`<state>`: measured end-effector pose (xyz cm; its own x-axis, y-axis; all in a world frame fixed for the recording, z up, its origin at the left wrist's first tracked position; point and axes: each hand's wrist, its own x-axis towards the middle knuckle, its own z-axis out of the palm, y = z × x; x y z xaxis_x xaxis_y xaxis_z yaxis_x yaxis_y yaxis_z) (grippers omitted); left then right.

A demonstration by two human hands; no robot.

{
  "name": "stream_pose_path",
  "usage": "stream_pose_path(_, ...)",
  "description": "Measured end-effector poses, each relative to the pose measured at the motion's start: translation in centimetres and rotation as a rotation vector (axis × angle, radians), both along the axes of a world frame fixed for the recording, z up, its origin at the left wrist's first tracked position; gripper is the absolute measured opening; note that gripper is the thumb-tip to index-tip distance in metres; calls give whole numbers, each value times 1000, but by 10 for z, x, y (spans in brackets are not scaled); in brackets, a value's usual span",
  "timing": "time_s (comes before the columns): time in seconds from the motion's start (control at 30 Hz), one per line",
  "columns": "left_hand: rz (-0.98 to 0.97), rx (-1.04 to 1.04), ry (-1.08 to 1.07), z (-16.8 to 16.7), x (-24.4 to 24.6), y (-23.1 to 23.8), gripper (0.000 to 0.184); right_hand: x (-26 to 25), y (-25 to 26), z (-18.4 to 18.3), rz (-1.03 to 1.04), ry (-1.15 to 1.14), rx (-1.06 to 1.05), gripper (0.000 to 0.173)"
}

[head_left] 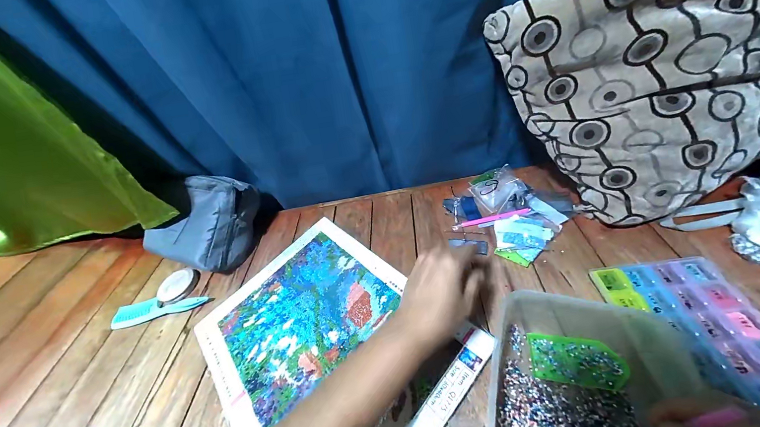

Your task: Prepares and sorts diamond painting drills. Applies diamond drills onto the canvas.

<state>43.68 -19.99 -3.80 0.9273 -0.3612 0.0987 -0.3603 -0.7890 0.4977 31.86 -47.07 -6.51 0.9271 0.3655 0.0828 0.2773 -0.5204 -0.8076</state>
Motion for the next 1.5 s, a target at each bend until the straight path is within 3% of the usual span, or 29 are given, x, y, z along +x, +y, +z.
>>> stream_pose_path(0.1, 9, 85, -149, -30, -99, 35, 51, -2, 1, 2, -23, -13, -32, 31)
stream_pose_path(0.17, 30, 142, -86, -40, -153, 47, 59, -4, 4, 3, -51, -29, -52, 31)
stream_pose_path(0.27, 55, 161, -36, -51, -192, 57, 28, -5, 7, 2, -97, -40, -81, 31)
stream_pose_path(0.33, 45, 162, -197, -70, -198, 65, 15, -6, 10, 0, -123, -59, -98, 30)
stream_pose_path(0.5, 90, 175, -411, -102, -196, 75, 18, -5, 21, -19, -295, -319, -127, 29)
stream_pose_path(0.63, 134, 253, -499, -102, -190, 84, 18, -4, 29, -13, -315, -293, -154, 24)
stream_pose_path(0.87, 285, 223, -388, -73, -156, 88, 16, -2, 31, -14, -327, -312, -189, 24)
stream_pose_path(1.0, 108, 171, -499, -85, -154, 97, 12, -5, 31, -9, -319, -287, -185, 22)
stream_pose_path(1.17, -149, 240, -513, -94, -183, 132, 19, -2, 32, -17, -347, -359, -203, 27)
stream_pose_path(1.33, -162, 281, -408, -89, -215, 161, 22, -4, 34, -17, -383, -397, -205, 26)
stream_pose_path(1.5, -140, 318, -214, -68, -244, 150, 19, -6, 35, -9, -368, -362, -186, 23)
